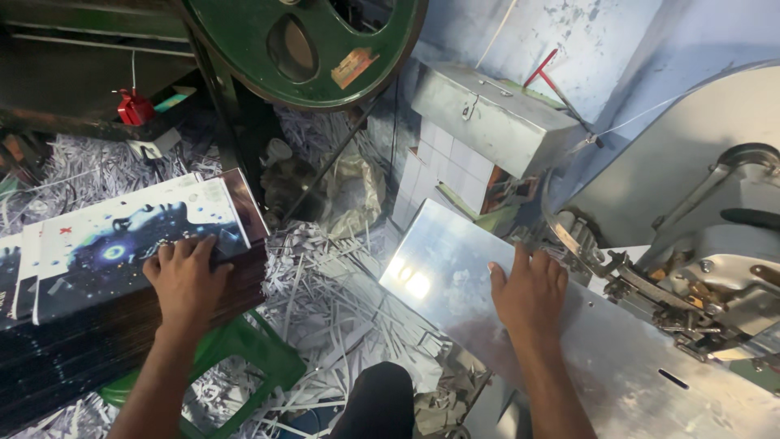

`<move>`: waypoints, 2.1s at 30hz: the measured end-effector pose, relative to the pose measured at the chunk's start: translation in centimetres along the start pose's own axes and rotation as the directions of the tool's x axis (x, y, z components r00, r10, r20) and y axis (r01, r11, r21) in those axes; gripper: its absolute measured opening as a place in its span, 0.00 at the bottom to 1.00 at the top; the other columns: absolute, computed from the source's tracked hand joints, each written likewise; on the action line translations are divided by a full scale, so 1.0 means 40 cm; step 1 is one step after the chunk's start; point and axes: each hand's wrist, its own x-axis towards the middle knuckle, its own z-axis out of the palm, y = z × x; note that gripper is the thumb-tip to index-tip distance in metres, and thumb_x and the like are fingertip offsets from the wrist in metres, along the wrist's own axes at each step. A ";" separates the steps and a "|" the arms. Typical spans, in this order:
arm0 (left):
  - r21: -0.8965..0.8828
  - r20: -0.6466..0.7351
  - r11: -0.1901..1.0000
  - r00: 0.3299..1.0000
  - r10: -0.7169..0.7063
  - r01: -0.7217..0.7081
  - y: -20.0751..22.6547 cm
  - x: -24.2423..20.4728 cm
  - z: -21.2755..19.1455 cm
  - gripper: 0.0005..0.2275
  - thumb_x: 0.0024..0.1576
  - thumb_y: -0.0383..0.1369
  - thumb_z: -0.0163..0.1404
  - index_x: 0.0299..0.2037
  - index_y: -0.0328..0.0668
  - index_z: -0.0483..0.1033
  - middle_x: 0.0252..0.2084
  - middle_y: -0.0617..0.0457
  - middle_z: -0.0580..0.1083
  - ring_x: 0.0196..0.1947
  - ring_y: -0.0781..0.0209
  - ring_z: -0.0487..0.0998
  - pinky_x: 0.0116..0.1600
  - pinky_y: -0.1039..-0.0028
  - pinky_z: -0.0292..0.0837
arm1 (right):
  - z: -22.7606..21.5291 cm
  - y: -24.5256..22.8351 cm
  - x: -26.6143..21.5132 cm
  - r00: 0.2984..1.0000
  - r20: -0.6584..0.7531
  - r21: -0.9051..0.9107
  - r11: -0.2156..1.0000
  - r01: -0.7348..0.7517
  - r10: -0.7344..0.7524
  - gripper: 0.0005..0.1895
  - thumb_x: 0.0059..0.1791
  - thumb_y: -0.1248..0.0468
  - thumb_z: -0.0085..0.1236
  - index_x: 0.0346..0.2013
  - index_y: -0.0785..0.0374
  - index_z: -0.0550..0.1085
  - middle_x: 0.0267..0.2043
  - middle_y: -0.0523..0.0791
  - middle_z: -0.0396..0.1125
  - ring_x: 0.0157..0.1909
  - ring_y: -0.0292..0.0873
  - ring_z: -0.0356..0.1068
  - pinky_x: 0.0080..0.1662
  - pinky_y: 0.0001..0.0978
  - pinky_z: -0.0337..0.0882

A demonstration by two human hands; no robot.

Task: The person repeatedly picks up a book cover, places it on a binding machine, and operates the machine to stitch the spine. They then remove the bound book and place it on a growing stack to the right. The process is repeated for multiple identical covers.

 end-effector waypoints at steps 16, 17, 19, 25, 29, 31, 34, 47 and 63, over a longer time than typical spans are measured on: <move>-0.132 -0.208 0.964 0.957 0.202 -0.232 0.132 -0.047 -0.093 0.16 0.50 0.36 0.58 0.50 0.51 0.81 0.49 0.55 0.77 0.51 0.52 0.74 0.65 0.48 0.61 | 0.068 -0.057 0.046 0.996 0.000 0.469 0.880 -0.074 0.084 0.36 0.47 0.52 0.63 0.61 0.73 0.68 0.61 0.62 0.66 0.63 0.67 0.62 0.63 0.55 0.60; -0.140 -0.208 0.962 0.957 0.204 -0.235 0.143 -0.048 -0.100 0.16 0.50 0.35 0.58 0.50 0.52 0.81 0.49 0.55 0.77 0.50 0.52 0.74 0.65 0.48 0.61 | 0.081 -0.090 0.056 0.997 0.040 0.560 0.824 -0.082 0.072 0.34 0.47 0.52 0.63 0.61 0.71 0.70 0.59 0.60 0.67 0.62 0.65 0.65 0.63 0.52 0.62; -0.155 -0.206 0.958 0.956 0.209 -0.242 0.163 -0.052 -0.112 0.16 0.50 0.33 0.58 0.50 0.52 0.81 0.48 0.55 0.77 0.50 0.53 0.74 0.65 0.47 0.61 | 0.109 -0.169 0.067 0.985 0.155 0.696 0.699 -0.162 0.075 0.32 0.47 0.51 0.62 0.60 0.69 0.71 0.57 0.58 0.70 0.60 0.59 0.70 0.61 0.47 0.67; -0.241 -0.191 0.934 0.956 0.221 -0.264 0.217 -0.073 -0.137 0.16 0.49 0.32 0.57 0.49 0.50 0.81 0.47 0.55 0.77 0.48 0.53 0.74 0.63 0.47 0.61 | 0.177 -0.415 0.043 0.827 0.553 0.832 0.110 -0.543 -0.103 0.38 0.48 0.47 0.63 0.63 0.68 0.63 0.55 0.52 0.72 0.58 0.45 0.72 0.58 0.37 0.70; -0.276 -0.190 0.927 0.959 0.208 -0.256 0.245 -0.086 -0.147 0.17 0.48 0.32 0.57 0.50 0.50 0.80 0.47 0.54 0.77 0.48 0.53 0.74 0.65 0.46 0.60 | 0.198 -0.522 0.018 0.633 0.709 0.626 -0.136 -0.768 -0.312 0.24 0.53 0.51 0.61 0.52 0.69 0.73 0.47 0.51 0.71 0.50 0.45 0.70 0.52 0.41 0.71; -0.315 -0.179 0.916 0.963 0.201 -0.250 0.250 -0.092 -0.153 0.19 0.46 0.32 0.57 0.50 0.49 0.80 0.47 0.53 0.77 0.49 0.53 0.75 0.65 0.46 0.59 | 0.200 -0.553 0.018 0.455 0.770 0.350 -0.300 -0.887 -0.447 0.17 0.54 0.54 0.61 0.48 0.63 0.71 0.45 0.48 0.70 0.47 0.45 0.72 0.51 0.43 0.72; -0.322 -0.210 0.912 0.959 0.192 -0.254 0.261 -0.094 -0.155 0.18 0.49 0.32 0.57 0.51 0.48 0.80 0.48 0.54 0.77 0.50 0.54 0.74 0.66 0.46 0.59 | 0.191 -0.585 0.019 0.395 0.729 0.226 -0.348 -0.910 -0.559 0.17 0.53 0.56 0.56 0.50 0.65 0.75 0.47 0.49 0.73 0.48 0.46 0.75 0.49 0.44 0.77; -0.478 -0.109 0.836 0.962 0.249 -0.270 0.275 -0.143 -0.185 0.20 0.44 0.32 0.59 0.50 0.45 0.79 0.52 0.52 0.76 0.55 0.53 0.74 0.69 0.43 0.52 | 0.160 -0.564 -0.014 0.332 0.823 0.288 -0.166 -0.943 -0.461 0.28 0.48 0.66 0.57 0.64 0.50 0.70 0.46 0.42 0.74 0.43 0.41 0.74 0.39 0.42 0.77; -0.525 0.104 0.808 0.921 0.375 -0.270 0.257 0.130 -0.195 0.26 0.55 0.49 0.55 0.62 0.50 0.72 0.68 0.46 0.67 0.71 0.44 0.61 0.72 0.44 0.49 | 0.134 -0.309 -0.014 0.629 0.739 0.477 -0.471 -0.742 -0.241 0.31 0.48 0.73 0.58 0.67 0.64 0.68 0.53 0.46 0.74 0.47 0.38 0.74 0.48 0.31 0.76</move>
